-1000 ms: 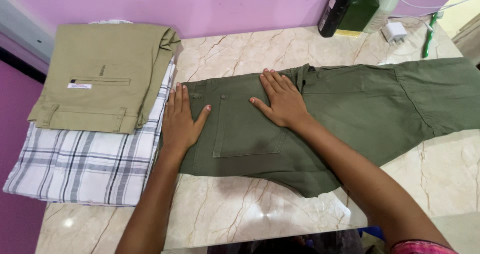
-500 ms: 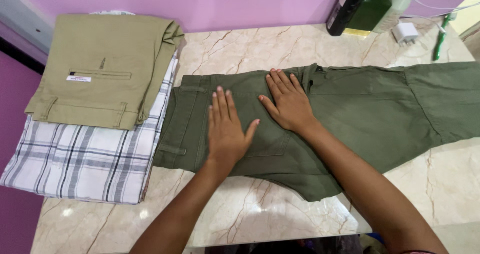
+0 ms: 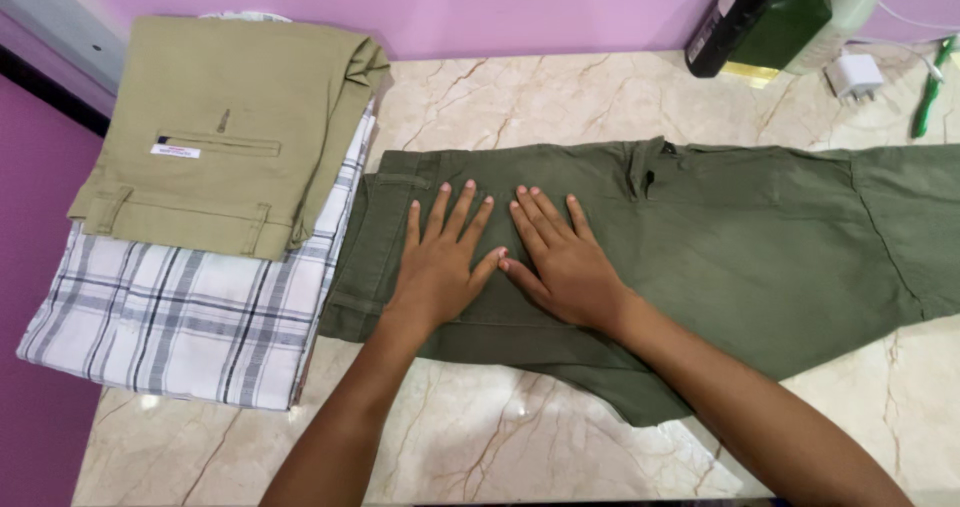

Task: The person picks up a pair of green pants from a pile, spreads them out on a table, and folds them into a compact square, smoothing the fabric with their hands at each step.

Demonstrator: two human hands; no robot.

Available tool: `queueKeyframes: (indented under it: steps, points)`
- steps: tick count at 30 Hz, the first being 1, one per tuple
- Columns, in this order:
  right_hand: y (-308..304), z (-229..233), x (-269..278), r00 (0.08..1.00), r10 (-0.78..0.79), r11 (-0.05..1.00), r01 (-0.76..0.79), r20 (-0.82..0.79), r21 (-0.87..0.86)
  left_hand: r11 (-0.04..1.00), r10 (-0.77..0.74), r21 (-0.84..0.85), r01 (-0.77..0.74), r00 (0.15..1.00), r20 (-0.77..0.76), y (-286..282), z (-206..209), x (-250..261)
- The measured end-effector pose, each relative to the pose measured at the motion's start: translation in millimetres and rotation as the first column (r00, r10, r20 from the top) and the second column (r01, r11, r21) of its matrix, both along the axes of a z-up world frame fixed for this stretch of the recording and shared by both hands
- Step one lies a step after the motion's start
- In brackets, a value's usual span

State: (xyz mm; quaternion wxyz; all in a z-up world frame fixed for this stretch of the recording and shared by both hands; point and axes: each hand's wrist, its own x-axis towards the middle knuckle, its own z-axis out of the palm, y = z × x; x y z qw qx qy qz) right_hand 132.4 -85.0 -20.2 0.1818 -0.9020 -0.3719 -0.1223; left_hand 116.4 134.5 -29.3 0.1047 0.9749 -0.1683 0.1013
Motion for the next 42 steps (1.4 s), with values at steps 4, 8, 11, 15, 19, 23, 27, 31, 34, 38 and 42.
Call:
queueKeyframes:
  steps: [4,8,11,15,19,23,27,31,34,38,42]
  points:
    - [3.1,6.3,-0.7,1.0,0.012,1.0,-0.012,-0.013,0.007,0.999,-0.014,-0.03,0.016,0.999,0.046,0.1,0.9,-2.2]
    - [3.6,5.4,0.2,1.0,0.012,1.0,-0.012,-0.007,0.0,1.0,-0.013,-0.018,0.014,0.997,0.07,-1.3,-1.7,-1.8]
    - [2.5,4.5,1.1,1.0,0.017,1.0,-0.017,-0.02,-0.004,1.0,-0.007,-0.018,0.008,0.998,0.059,-1.1,-2.6,-1.2]
    - [2.0,2.6,2.2,1.0,0.011,1.0,-0.011,-0.026,-0.017,1.0,-0.001,-0.001,0.001,1.0,0.03,-1.6,-2.4,0.1]
    - [-1.6,-4.1,6.6,1.0,-0.022,0.999,0.022,0.018,-0.034,1.0,0.019,0.017,-0.019,1.0,-0.019,0.5,-0.4,1.9]
    - [-24.7,-7.4,40.9,0.975,-0.223,0.97,0.221,-0.012,-0.1,0.998,0.045,-0.027,-0.048,0.995,-0.089,5.7,5.3,6.3]
    - [-34.2,-17.3,44.3,0.935,-0.355,0.928,0.353,0.005,-0.119,0.981,0.19,0.076,-0.179,0.967,-0.167,17.5,14.0,12.7]
    - [-14.4,-10.6,41.6,0.909,-0.416,0.899,0.407,-0.024,-0.162,0.971,0.238,0.05,-0.234,0.968,-0.082,21.5,4.2,19.6]
    - [24.9,-10.6,25.5,0.993,-0.05,0.999,0.047,-0.106,-0.024,0.995,0.046,0.089,-0.047,0.999,0.017,19.3,-10.5,21.2]
    - [45.0,-16.9,21.1,0.997,-0.007,0.999,0.003,-0.081,-0.051,0.986,-0.152,0.066,0.155,0.987,-0.044,22.6,-7.9,16.8]
    - [7.0,-11.9,57.4,0.971,-0.209,0.97,0.19,-0.117,-0.154,0.998,-0.054,0.031,0.057,0.995,-0.089,18.6,5.3,14.5]
